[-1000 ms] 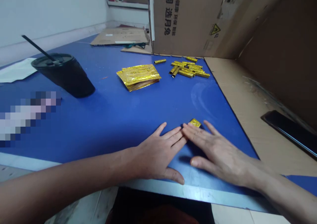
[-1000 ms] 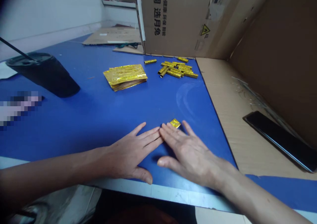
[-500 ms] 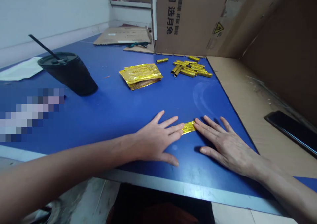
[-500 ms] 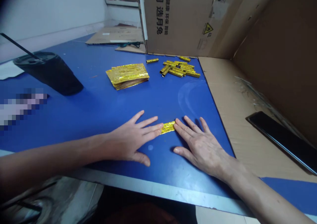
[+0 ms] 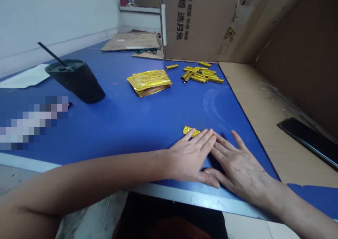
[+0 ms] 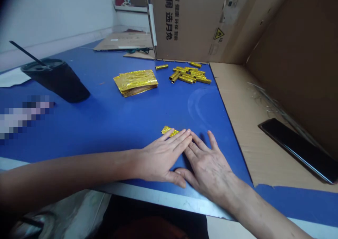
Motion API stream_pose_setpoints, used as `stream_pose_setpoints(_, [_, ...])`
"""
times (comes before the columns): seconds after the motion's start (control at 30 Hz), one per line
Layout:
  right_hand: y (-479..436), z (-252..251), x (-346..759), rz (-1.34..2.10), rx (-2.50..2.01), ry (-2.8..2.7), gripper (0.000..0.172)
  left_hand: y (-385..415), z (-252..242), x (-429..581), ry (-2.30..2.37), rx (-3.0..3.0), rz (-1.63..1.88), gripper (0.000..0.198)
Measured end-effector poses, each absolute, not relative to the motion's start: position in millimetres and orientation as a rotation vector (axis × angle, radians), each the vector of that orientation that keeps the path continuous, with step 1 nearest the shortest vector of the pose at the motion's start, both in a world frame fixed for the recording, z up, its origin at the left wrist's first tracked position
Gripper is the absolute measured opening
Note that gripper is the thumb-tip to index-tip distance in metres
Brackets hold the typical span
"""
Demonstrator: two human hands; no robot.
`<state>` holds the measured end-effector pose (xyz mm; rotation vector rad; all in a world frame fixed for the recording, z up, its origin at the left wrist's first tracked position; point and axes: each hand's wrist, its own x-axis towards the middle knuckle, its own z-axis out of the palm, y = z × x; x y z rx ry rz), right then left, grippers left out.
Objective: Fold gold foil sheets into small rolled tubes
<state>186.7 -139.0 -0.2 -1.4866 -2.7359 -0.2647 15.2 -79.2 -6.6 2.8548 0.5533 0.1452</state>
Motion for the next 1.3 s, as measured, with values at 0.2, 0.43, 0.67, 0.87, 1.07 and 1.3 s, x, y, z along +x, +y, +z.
stream_pose_setpoints(0.2, [-139, -1, 190, -0.249, -1.493, -2.712, 0.058, -62, -16, -12, 0.606, 2.921, 0.098, 0.090])
stream_pose_setpoints(0.43, [-118, 8, 203, -0.101, -1.544, -2.715, 0.046, -71, -16, -38, 0.680, 2.964, 0.147, 0.089])
stream_pose_setpoints(0.67, [-110, 5, 205, -0.126, -1.597, -2.679, 0.044, -91, -13, -31, 0.655, 2.964, 0.170, 0.082])
stream_pose_setpoints(0.87, [-129, 12, 175, 0.041, -1.566, -2.741, 0.069, -92, -11, -28, 0.699, 2.968, 0.180, 0.081])
stream_pose_setpoints(1.07, [-122, 5, 181, 0.043, -1.505, -2.801, 0.065, -92, -11, -30, 0.680, 2.996, 0.186, 0.079])
stream_pose_setpoints(1.3, [-125, 0, 197, -0.102, -1.551, -2.719, 0.061, -61, -7, -35, 0.724, 3.091, 0.132, 0.058])
